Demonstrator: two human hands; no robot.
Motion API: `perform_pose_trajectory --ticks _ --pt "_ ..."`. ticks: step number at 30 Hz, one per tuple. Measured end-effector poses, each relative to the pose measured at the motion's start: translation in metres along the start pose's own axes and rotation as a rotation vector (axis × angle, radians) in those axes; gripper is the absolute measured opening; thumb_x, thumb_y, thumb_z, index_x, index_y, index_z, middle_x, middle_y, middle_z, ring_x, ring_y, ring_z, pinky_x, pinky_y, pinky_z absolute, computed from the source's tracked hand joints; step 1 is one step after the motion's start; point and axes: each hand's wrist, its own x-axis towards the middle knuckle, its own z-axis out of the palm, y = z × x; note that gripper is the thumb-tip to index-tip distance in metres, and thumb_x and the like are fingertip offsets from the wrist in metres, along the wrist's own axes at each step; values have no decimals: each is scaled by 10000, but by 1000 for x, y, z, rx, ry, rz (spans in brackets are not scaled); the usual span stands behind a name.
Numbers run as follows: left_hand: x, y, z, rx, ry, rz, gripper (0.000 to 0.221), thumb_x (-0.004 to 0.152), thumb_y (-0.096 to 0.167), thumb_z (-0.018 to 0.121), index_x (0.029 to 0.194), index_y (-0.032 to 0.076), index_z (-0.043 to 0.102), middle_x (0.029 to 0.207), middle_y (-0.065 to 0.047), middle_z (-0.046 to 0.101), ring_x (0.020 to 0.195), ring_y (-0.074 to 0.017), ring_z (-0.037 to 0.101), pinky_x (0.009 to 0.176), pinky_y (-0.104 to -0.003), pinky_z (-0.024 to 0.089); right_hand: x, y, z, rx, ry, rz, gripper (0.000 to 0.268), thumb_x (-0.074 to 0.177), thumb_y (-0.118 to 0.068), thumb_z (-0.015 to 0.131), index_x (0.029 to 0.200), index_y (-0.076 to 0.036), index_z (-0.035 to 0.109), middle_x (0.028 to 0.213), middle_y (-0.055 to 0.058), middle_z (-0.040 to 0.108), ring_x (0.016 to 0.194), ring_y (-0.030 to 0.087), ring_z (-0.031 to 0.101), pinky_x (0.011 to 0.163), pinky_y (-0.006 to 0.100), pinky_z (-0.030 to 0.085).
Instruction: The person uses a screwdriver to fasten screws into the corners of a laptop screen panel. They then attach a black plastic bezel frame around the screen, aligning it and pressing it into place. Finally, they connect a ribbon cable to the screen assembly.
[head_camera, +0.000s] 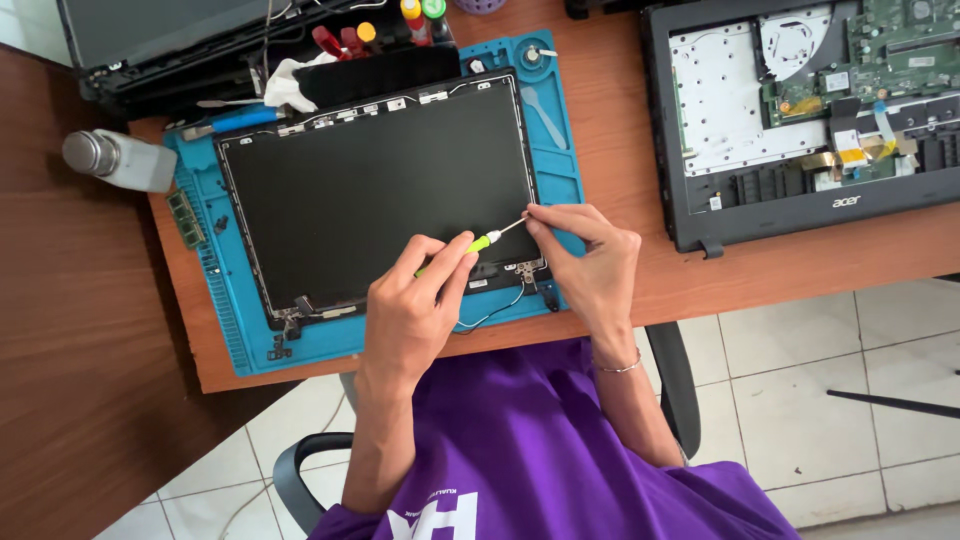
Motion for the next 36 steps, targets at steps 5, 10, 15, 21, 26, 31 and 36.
perform_pose_trajectory --ticks 5,10,15,21,26,31,36 --pt "0 1 5 8 -11 -30 194 951 54 774 1140 23 741 869 -51 625 619 -172 631 544 -318 498 3 0 -3 4 -7 0 174 895 0 774 1063 -38 801 1022 85 799 919 125 762 814 224 588" --pt "2 4 9 14 -4 -26 189 955 53 771 1136 18 730 873 -58 623 630 -179 637 556 -319 506 6 1 -5 -17 -7 -10 171 891 -10 784 1058 -38 802 1016 89 800 913 127 766 810 227 590" --pt "3 8 10 20 8 -32 181 954 51 765 1128 24 724 891 -63 629 643 -185 644 565 -322 508 7 4 -5 -11 -8 -31 172 893 -17 793 1063 -38 801 1021 96 798 917 133 766 811 232 591" --pt "6 8 7 86 23 9 170 946 63 781 1109 47 735 885 -47 627 702 -196 652 600 -336 516 7 8 -8 5 -54 -34 195 902 -1 782 1088 -55 801 1022 89 800 924 132 762 823 243 590" --pt "9 12 -2 160 35 11 147 940 75 789 1082 65 752 871 -31 629 713 -188 650 587 -329 515 8 11 -14 -27 -132 -23 424 880 0 766 1291 -92 712 1004 54 805 938 110 754 875 250 574" --pt "10 15 -19 224 -70 84 128 915 88 794 1035 73 751 859 -23 611 758 -188 626 614 -342 501 9 15 -29 -155 -168 -118 389 866 -6 795 1240 -103 752 1066 56 800 966 165 749 839 284 561" --pt "12 15 -22 346 -255 218 69 897 99 748 963 86 731 819 -12 565 801 -187 583 672 -349 461 9 22 -36 -231 -285 -325 388 818 -18 826 1194 -90 767 1201 64 752 1106 234 705 960 346 572"
